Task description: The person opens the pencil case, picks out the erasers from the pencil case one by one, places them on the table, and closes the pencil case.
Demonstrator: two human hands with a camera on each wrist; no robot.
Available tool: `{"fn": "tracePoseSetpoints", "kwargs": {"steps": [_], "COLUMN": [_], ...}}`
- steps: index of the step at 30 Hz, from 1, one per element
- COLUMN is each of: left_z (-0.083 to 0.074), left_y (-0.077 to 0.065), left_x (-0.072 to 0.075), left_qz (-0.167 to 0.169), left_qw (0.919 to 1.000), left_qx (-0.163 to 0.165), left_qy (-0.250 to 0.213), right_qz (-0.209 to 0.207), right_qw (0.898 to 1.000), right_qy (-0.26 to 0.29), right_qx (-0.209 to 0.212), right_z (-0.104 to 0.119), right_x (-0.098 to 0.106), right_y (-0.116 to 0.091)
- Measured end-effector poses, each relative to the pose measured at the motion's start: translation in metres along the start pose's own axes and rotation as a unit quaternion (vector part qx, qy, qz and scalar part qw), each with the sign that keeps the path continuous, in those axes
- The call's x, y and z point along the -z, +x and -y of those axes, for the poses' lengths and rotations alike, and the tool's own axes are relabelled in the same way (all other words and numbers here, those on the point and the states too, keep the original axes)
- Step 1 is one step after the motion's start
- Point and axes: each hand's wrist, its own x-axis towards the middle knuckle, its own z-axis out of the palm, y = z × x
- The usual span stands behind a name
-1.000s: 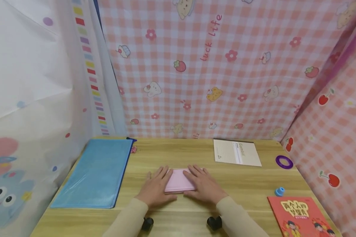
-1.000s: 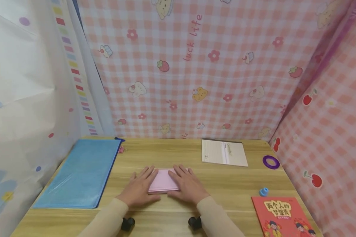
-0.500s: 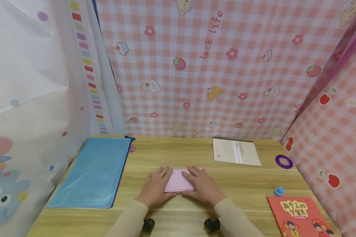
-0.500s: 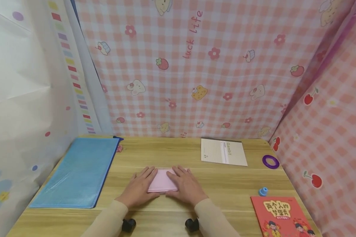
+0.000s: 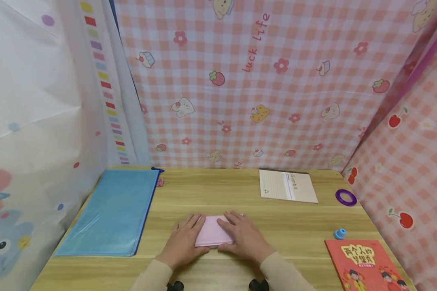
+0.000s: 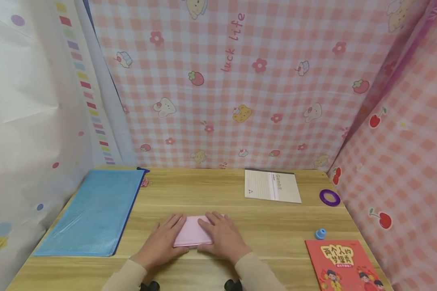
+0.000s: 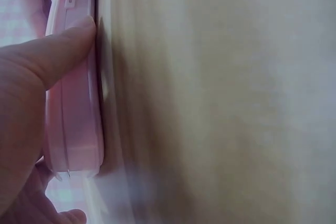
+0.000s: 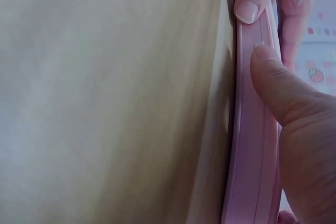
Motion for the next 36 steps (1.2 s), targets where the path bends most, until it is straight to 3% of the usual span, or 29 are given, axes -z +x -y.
{"fn": "tracePoseSetpoints", "kwargs": {"steps": [14, 21, 29, 36], "left_z": [-0.002, -0.005, -0.006, -0.007], "left_y": [-0.028, -0.038, -0.041, -0.037], "left_x": [0.002, 0.003, 0.006, 0.011], "left_qz": [0.011, 0.0, 0.002, 0.015], "left_qw": [0.9999, 0.9998, 0.9997, 0.9996], "left_qx": [-0.008, -0.02, -0.022, -0.021], "left_qy": [-0.004, -0.007, -0.006, -0.013], "right_qz": [-0.02, -0.032, -0.046, -0.027], "right_qw": [0.997, 0.996, 0.994, 0.996], "right_qy": [-0.045, -0.04, -0.037, -0.023], "right_qx": [0.061, 0.078, 0.086, 0.076], "right_z": [0.016, 0.021, 0.022, 0.023], "right_x": [0.001, 0.0, -0.004, -0.003], "right_y": [-0.018, -0.027, -0.03, -0.031]}}
